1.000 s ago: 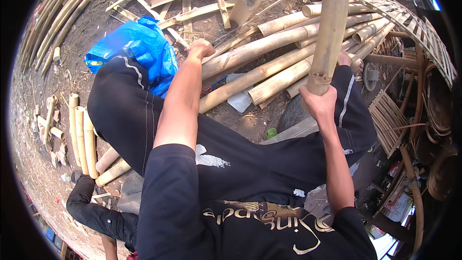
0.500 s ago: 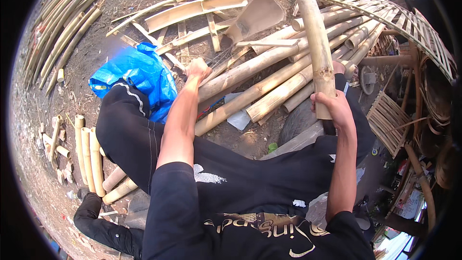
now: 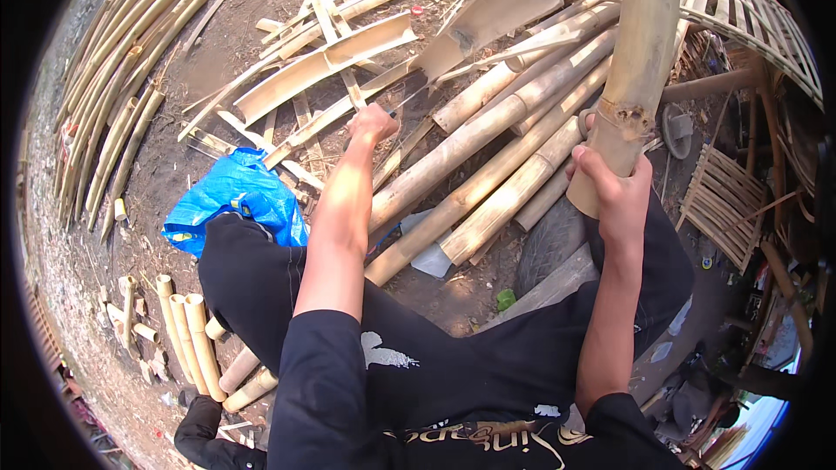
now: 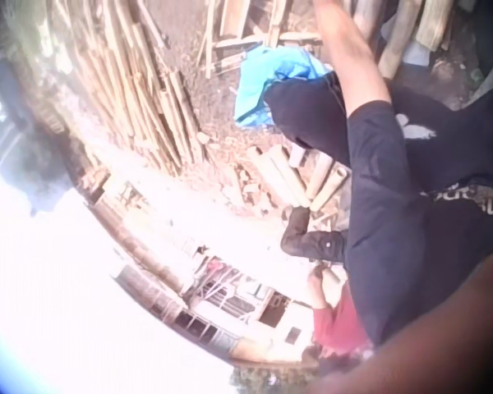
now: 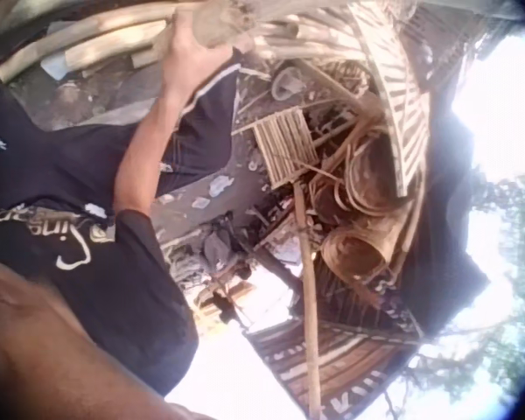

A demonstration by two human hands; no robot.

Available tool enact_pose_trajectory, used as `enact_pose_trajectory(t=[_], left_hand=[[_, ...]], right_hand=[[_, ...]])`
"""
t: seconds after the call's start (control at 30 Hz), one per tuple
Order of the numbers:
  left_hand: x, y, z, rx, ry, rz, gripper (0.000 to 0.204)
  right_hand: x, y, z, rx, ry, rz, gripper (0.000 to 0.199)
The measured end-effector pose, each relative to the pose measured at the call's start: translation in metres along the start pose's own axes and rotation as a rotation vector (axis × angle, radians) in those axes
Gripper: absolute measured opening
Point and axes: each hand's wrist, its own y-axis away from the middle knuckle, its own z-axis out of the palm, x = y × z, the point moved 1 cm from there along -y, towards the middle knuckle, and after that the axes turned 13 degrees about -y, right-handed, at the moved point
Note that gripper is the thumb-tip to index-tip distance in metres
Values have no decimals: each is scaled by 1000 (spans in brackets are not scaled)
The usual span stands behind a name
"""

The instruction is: The person uses a machete to cut and split bamboo stalks into smaller sections while sitting on the ground.

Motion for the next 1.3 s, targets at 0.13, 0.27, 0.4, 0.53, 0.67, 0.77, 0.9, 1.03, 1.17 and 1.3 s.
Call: enact_pose_trajectory(t=[0.13,0.27,0.4,0.53,0.67,0.77,0.9,1.03,1.17,1.3], left_hand=[[23,-5,18,-49,23,24,46],[3,-18,12,-109,92,47,46],[16,2,3,-53,159,15,45],[12,11,-5,84,227,-2,41],[9,17,-44,90,336,-3,37],[-5,26,-58,205,333,-25,36],[-42,52,-92,323,336,-64,35],[-99,80,-141,358,455,-84,37],[-146,90,-160,447,611,-162,32],[-182,104,-154,412,749,-220,25]], right_hand=[[101,8,10,144,129,24,19],[116,43,10,83,130,201,23],[70,42,-13,69,66,156,24],[36,45,-20,73,-18,0,23],[32,48,-23,198,-74,-54,27],[39,60,-25,217,-41,49,27],[45,88,-37,-3,91,436,22],[52,114,-19,-308,37,929,35],[78,125,16,-410,-123,1116,26],[83,113,42,-408,-153,1155,29]])
